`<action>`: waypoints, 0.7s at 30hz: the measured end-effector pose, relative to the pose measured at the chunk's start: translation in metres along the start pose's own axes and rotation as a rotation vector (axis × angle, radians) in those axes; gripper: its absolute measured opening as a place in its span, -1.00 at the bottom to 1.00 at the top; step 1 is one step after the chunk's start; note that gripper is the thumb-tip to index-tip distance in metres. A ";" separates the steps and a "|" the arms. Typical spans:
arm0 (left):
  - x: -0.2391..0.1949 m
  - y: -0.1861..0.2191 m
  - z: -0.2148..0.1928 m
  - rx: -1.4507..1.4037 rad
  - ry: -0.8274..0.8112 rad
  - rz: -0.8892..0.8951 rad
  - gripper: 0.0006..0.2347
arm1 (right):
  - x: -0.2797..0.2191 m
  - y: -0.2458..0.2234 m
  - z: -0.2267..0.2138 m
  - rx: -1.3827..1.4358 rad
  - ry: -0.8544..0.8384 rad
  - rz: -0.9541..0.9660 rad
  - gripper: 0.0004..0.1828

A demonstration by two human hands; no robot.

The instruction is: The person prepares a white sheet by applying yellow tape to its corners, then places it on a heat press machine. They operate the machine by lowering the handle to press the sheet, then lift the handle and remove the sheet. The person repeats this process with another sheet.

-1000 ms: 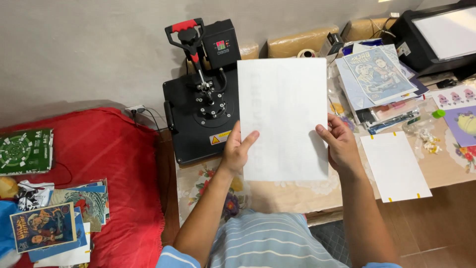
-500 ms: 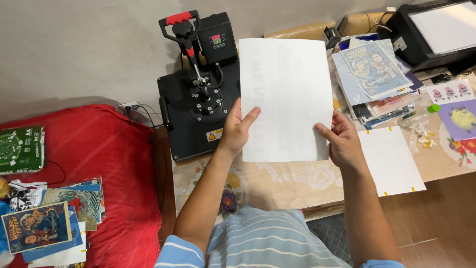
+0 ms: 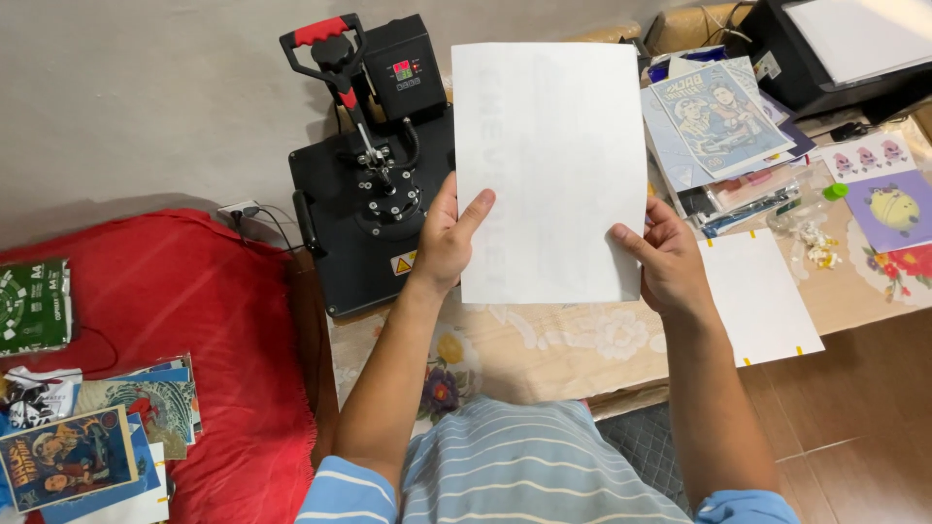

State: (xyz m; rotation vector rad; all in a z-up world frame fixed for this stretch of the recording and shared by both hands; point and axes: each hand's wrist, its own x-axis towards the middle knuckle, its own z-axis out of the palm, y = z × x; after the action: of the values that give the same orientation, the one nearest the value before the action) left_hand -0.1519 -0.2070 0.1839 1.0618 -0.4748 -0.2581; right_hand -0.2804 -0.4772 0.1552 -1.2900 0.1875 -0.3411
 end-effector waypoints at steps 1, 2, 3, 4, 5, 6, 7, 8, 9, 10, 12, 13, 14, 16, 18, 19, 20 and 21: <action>0.000 0.002 0.000 0.007 0.002 0.001 -0.78 | -0.001 -0.001 0.001 -0.003 -0.009 -0.007 -0.63; -0.001 0.005 0.001 0.006 0.000 -0.002 -0.78 | -0.002 -0.001 0.002 -0.002 -0.005 -0.007 -0.63; -0.001 0.008 0.002 0.021 -0.011 0.002 -0.79 | -0.003 -0.002 0.004 -0.010 -0.001 -0.016 -0.60; -0.002 0.010 0.003 0.035 -0.023 0.006 -0.79 | -0.004 -0.003 0.005 -0.018 0.003 -0.024 -0.57; -0.003 0.011 0.004 0.036 -0.025 0.004 -0.79 | -0.004 -0.002 0.004 -0.017 0.006 -0.025 -0.57; -0.004 0.012 0.005 0.042 -0.025 0.005 -0.78 | -0.004 -0.001 0.004 -0.015 0.009 -0.030 -0.56; -0.005 0.013 0.006 0.048 -0.027 0.006 -0.77 | -0.005 -0.001 0.003 -0.013 0.013 -0.037 -0.55; -0.007 0.012 0.006 0.048 -0.031 0.006 -0.77 | -0.007 -0.003 0.004 -0.012 0.017 -0.039 -0.55; -0.008 0.013 0.005 0.075 -0.035 0.023 -0.76 | -0.008 -0.005 0.005 -0.033 0.016 -0.049 -0.55; -0.009 0.013 0.005 0.101 -0.038 0.040 -0.75 | -0.009 -0.007 0.006 -0.054 0.016 -0.060 -0.54; -0.011 0.013 0.006 0.099 -0.047 0.040 -0.74 | -0.011 -0.002 0.001 -0.052 0.021 -0.068 -0.53; -0.012 0.013 0.006 0.096 -0.054 0.041 -0.74 | -0.012 0.000 -0.001 -0.051 0.025 -0.076 -0.52; -0.013 0.015 0.007 0.096 -0.056 0.043 -0.74 | -0.014 0.002 -0.003 -0.051 0.025 -0.080 -0.52; -0.016 0.020 0.007 0.071 -0.067 0.019 -0.80 | -0.018 0.005 -0.007 -0.073 0.022 -0.079 -0.54; -0.020 0.022 0.008 0.073 -0.070 0.012 -0.81 | -0.023 0.005 -0.008 -0.081 0.020 -0.081 -0.55; -0.022 0.022 0.008 0.074 -0.071 0.004 -0.82 | -0.025 0.005 -0.008 -0.091 0.019 -0.082 -0.55; -0.022 0.019 0.007 0.073 -0.074 0.005 -0.82 | -0.026 0.008 -0.011 -0.091 0.020 -0.084 -0.55; -0.024 0.016 0.005 0.048 -0.069 -0.009 -0.85 | -0.028 0.011 -0.013 -0.090 0.019 -0.078 -0.55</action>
State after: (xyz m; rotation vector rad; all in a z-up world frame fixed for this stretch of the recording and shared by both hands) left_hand -0.1755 -0.1934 0.1942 1.1048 -0.5401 -0.2934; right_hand -0.3092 -0.4768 0.1399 -1.3861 0.1708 -0.4153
